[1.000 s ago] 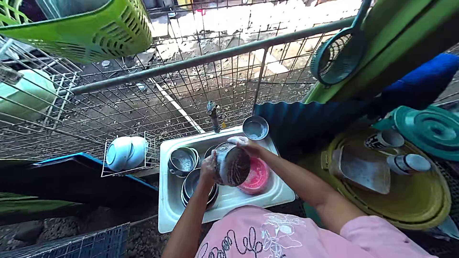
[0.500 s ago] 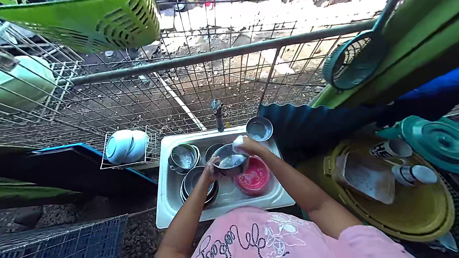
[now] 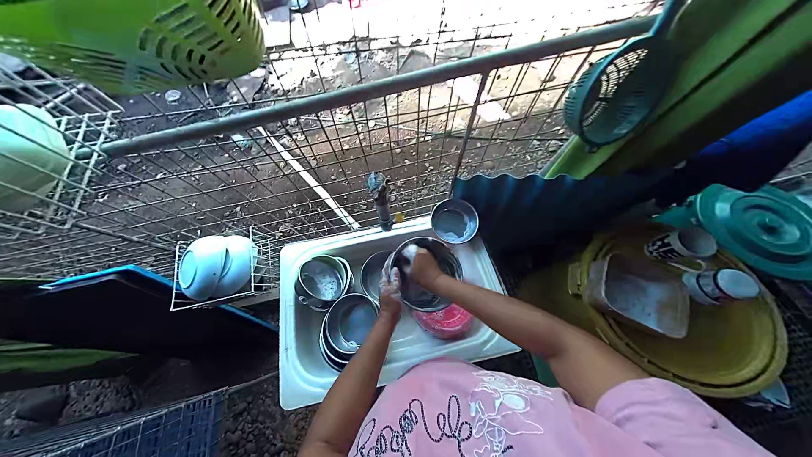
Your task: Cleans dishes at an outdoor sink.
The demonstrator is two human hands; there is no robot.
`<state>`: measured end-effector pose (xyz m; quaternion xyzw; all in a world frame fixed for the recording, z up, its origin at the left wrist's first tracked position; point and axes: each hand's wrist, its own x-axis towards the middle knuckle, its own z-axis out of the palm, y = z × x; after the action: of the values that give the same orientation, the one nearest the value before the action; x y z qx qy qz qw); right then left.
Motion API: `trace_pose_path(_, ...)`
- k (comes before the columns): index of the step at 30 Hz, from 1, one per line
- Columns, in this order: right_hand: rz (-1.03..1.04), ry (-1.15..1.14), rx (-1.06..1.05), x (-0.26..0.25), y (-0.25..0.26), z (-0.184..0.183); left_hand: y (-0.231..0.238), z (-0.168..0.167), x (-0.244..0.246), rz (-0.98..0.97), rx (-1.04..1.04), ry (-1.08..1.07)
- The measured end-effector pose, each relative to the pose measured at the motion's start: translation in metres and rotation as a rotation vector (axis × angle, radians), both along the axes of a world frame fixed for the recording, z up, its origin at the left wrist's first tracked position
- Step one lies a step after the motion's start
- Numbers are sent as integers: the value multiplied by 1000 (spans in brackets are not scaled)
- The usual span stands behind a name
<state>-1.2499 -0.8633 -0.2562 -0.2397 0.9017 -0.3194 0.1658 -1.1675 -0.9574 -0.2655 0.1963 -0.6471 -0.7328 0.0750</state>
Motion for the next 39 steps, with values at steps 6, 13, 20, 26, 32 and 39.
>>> trace_pose_path(6,572,-246,206,8,38,26,-39,-6,-10,-33,-121,32)
trace_pose_path(13,24,-258,58,18,17,30,-11,-5,-8,102,57,64)
trace_pose_path(20,324,-59,318,23,45,28,-24,1,5,80,53,37)
trace_pose_path(26,5,-45,-136,33,18,5,13,-16,11,-20,219,-23)
trace_pose_path(32,277,155,255,16,63,11,-11,-11,14,-44,157,-61)
trace_pose_path(39,294,-23,15,52,66,-3,-7,-14,8,-40,154,-52)
